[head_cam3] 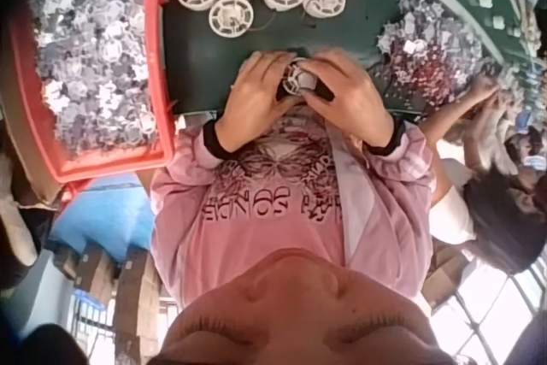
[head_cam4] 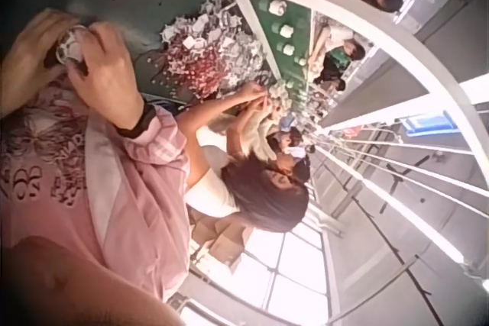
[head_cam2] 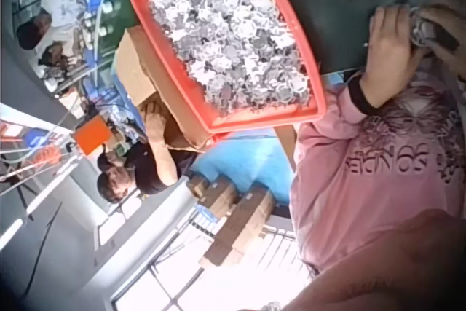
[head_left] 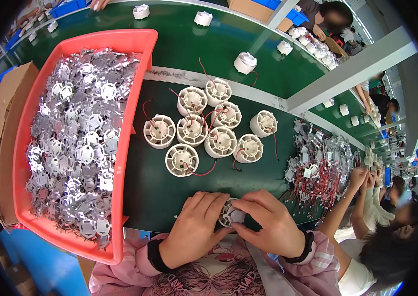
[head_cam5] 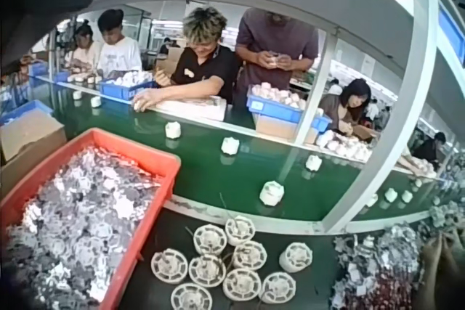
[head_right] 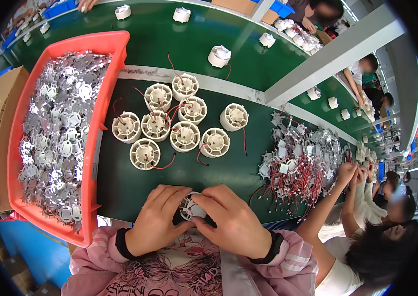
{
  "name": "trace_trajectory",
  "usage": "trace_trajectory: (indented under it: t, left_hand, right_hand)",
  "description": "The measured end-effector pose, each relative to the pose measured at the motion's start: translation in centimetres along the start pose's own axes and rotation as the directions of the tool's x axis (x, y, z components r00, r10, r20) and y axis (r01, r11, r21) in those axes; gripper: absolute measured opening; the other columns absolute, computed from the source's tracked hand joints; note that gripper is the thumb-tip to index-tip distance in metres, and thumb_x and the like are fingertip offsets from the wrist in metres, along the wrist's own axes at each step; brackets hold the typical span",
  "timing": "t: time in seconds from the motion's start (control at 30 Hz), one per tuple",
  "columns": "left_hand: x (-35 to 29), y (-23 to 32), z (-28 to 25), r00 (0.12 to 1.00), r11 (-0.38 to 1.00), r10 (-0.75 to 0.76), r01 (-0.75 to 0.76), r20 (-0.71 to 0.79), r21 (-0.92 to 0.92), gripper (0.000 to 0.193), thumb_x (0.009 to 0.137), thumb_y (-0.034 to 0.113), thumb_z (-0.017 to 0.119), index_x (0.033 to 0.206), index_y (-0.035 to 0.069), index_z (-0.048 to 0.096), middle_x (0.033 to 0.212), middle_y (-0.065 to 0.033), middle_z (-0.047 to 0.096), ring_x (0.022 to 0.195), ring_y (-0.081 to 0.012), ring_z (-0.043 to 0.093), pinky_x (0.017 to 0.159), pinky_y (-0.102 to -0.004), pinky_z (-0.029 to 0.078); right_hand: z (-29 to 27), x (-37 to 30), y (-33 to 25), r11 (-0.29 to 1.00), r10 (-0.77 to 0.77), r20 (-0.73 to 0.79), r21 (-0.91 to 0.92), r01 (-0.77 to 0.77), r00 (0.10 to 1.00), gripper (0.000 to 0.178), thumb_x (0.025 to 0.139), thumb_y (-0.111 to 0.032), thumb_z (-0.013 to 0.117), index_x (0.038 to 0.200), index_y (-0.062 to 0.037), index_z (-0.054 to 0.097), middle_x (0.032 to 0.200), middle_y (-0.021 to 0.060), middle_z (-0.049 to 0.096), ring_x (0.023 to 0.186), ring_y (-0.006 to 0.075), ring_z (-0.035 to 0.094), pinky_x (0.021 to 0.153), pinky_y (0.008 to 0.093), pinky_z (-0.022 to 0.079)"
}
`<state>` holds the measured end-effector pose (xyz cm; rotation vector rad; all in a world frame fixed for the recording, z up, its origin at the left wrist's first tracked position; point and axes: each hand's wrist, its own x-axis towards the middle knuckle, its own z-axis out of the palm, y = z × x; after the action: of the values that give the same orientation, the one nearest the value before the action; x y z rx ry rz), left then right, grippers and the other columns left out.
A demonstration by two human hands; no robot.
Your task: The person picks up a white plastic housing, inserts a metal component and a circuit board with wires into it, and places the assembled unit onto a green conveyor belt.
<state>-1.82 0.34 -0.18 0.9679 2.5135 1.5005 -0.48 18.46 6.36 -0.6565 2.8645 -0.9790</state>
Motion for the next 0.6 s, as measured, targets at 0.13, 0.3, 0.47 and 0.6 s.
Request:
trace_trajectory:
  t: [0.13, 0.3, 0.47, 0.6]
  left_hand:
    - [0.0, -0.1, -0.1, 1.0, 1.0, -0.004, 0.004, -0.01, -0.006, 0.066, 0.061, 0.011, 0.077, 0.119, -0.007, 0.05, 0.111, -0.0185, 0.056, 0.101, -0.0336, 0.053, 0.088, -0.0402, 0.044]
    - [-0.2, 0.0, 0.2, 0.999, 0.999, -0.022, 0.021, -0.032, -0.031, 0.067, 0.058, 0.012, 0.08, 0.117, -0.003, 0.052, 0.114, -0.0153, 0.058, 0.099, -0.033, 0.057, 0.086, -0.0398, 0.047]
    - [-0.3, 0.0, 0.2, 1.0, 0.999, -0.017, 0.016, -0.018, -0.043, 0.065, 0.061, 0.012, 0.079, 0.118, -0.004, 0.052, 0.112, -0.0167, 0.058, 0.099, -0.0339, 0.056, 0.086, -0.0401, 0.048]
    - [-0.3, -0.1, 0.4, 1.0, 0.996, -0.021, 0.02, -0.013, -0.09, 0.062, 0.064, 0.012, 0.077, 0.118, -0.006, 0.051, 0.111, -0.0183, 0.057, 0.098, -0.0346, 0.057, 0.085, -0.0397, 0.048]
  right_hand:
    - [-0.3, 0.4, -0.1, 1.0, -0.015, 0.033, 0.002, 0.015, 0.999, 0.043, 0.065, -0.005, 0.078, 0.105, 0.0002, 0.063, 0.094, 0.0136, 0.058, 0.079, 0.0271, 0.059, 0.066, 0.0338, 0.052]
    - [-0.5, 0.3, -0.3, 1.0, 0.009, 0.087, 0.01, -0.01, 0.996, 0.043, 0.064, -0.004, 0.078, 0.104, 0.0009, 0.063, 0.093, 0.0136, 0.058, 0.078, 0.0278, 0.06, 0.065, 0.0337, 0.052]
    - [0.1, 0.2, -1.1, 0.999, 0.038, 0.059, -0.034, -0.036, 0.998, 0.043, 0.063, -0.002, 0.077, 0.103, 0.0012, 0.062, 0.091, 0.0136, 0.058, 0.077, 0.028, 0.059, 0.063, 0.0338, 0.051]
    - [0.1, 0.0, -1.2, 0.997, 0.062, 0.054, -0.047, -0.06, 0.997, 0.043, 0.063, -0.001, 0.077, 0.103, 0.0013, 0.062, 0.09, 0.0138, 0.057, 0.076, 0.0277, 0.059, 0.063, 0.0344, 0.05]
